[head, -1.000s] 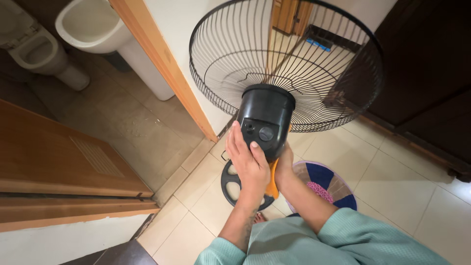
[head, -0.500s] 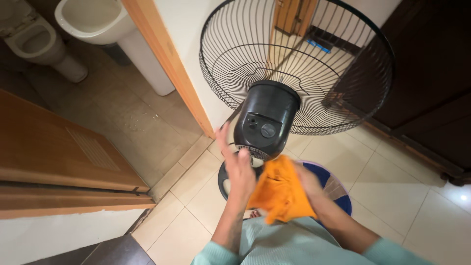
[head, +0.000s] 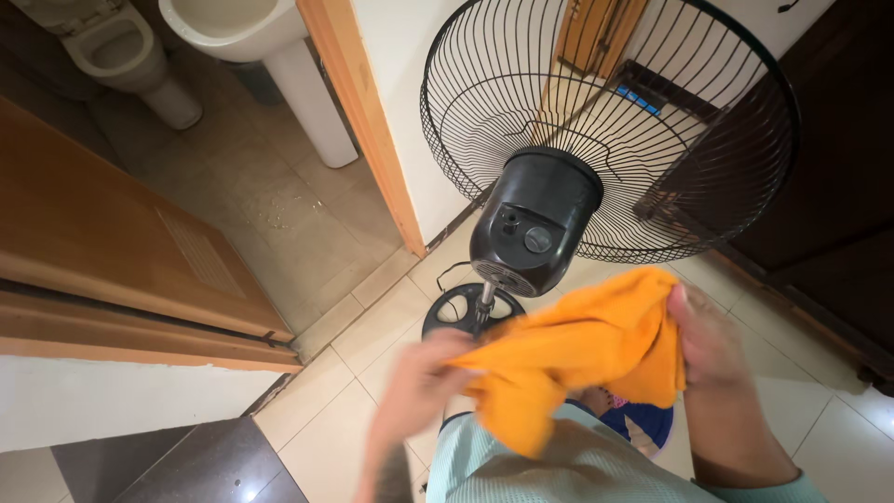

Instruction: The person wipes the grille and motor housing of a standing electric fan with an orange cloth, holding the fan head steady and reaching around different sides of the guard and housing. At the end the person folds the cloth.

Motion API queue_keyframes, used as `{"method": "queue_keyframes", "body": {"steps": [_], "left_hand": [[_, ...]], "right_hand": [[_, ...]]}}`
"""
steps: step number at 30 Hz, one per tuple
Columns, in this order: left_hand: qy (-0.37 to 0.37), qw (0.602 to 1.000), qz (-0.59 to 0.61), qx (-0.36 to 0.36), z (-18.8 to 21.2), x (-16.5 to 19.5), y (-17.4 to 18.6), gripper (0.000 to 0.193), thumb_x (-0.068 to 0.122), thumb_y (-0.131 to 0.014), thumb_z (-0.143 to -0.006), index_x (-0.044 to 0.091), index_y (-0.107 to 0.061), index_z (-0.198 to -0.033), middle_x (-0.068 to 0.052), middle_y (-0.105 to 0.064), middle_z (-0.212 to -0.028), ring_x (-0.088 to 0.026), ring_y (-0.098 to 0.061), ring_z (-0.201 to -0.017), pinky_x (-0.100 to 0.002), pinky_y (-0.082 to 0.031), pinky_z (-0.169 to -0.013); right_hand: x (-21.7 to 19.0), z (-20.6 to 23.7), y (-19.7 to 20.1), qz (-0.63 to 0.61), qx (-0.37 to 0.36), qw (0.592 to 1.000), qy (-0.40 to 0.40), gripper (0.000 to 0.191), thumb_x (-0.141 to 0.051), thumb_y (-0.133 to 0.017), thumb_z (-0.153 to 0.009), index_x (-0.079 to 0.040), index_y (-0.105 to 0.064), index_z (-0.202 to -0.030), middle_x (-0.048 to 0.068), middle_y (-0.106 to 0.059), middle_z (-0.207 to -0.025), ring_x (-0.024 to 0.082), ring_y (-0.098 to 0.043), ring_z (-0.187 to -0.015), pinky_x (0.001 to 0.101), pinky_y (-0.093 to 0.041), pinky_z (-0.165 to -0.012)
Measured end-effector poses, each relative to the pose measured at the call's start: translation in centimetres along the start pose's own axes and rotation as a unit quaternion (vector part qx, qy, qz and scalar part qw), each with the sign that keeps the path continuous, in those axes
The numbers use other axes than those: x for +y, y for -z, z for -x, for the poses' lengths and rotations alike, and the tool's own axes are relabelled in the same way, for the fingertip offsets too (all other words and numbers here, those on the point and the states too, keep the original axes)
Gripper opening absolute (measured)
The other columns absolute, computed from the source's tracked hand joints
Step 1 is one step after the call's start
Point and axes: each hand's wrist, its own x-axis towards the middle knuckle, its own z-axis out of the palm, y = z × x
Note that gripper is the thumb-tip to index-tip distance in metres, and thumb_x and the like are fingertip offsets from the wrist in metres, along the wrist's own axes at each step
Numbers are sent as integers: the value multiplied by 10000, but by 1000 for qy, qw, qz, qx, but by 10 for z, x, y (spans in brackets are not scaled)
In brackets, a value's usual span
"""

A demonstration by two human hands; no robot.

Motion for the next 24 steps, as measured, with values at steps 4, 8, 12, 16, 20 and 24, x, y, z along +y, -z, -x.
{"method": "queue_keyframes", "body": {"steps": [4,8,12,16,20,24], "left_hand": [[-223,868,440,-51,7,18,19,403,122,-678,-1023,66,-473,-1365,-137,-645,-1205,-355,-664,-1209,-491,-553,-1007],[-51,789,603,-104,-26,28,-29,424,204,-625,-1023,56,-470,-1389,-148,-631,-1251,-346,-646,-1222,-483,-532,-1027],[32,725,678,-117,-39,28,-67,470,287,-571,-1024,46,-468,-1414,-159,-617,-1298,-336,-629,-1234,-474,-510,-1046],[48,714,698,-39,-11,17,-58,535,370,-518,-1024,36,-465,-1438,-171,-603,-1345,-326,-611,-1247,-465,-488,-1066],[28,750,658,51,1,4,-42,611,452,-465,-1024,25,-462,-1462,-182,-589,-1392,-317,-594,-1259,-456,-466,-1085],[-125,855,462,197,-23,4,-40,405,217,-581,-1011,20,-530,-1361,-171,-632,-1308,-324,-642,-1209,-521,-508,-1040]], "right_hand": [[3,-7,-22,-72,-12,997,1,445,-277,-383,-1193,76,-508,-1434,244,-626,-1362,371,-640,-1207,520,-500,-1033],[8,-23,-70,-65,-12,995,-78,480,-327,-394,-1074,37,-537,-1352,205,-666,-1279,345,-683,-1111,492,-539,-949],[-1,-26,-120,287,-113,951,-4,451,-303,-521,-1055,45,-606,-1329,227,-597,-1302,345,-598,-1162,512,-473,-1008],[2,-9,-157,617,-386,677,104,390,-359,-675,-980,-44,-673,-1210,166,-553,-1326,315,-517,-1293,496,-369,-1129],[-7,-13,-172,635,-432,612,188,411,-287,-794,-852,-69,-698,-1187,126,-652,-1359,300,-560,-1317,537,-306,-1128],[-42,-58,-174,561,-78,777,276,373,-109,-692,-927,-60,-645,-1294,85,-719,-1255,222,-683,-1177,372,-492,-1126]]}}
